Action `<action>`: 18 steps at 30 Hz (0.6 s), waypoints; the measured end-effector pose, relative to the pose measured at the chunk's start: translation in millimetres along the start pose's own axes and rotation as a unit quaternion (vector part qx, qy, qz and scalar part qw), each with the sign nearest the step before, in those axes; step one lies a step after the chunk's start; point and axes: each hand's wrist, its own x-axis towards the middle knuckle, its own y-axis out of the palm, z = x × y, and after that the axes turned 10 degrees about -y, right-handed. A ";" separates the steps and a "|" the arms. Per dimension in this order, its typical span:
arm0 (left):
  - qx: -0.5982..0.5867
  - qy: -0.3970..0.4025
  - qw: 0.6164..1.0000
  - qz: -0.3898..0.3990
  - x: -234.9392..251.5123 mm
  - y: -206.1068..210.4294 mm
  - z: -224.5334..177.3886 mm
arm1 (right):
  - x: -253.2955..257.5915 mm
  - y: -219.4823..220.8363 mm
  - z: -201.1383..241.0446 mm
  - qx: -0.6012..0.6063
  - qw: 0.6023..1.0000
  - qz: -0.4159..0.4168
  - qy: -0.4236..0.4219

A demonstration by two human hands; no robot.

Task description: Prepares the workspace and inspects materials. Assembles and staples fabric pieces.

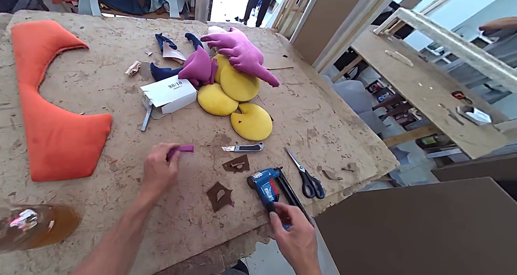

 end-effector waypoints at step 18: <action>0.160 -0.065 0.982 0.078 -107.9 74.5 -57.9 | 6.4 30.7 -50.2 -0.017 0.999 0.043 0.027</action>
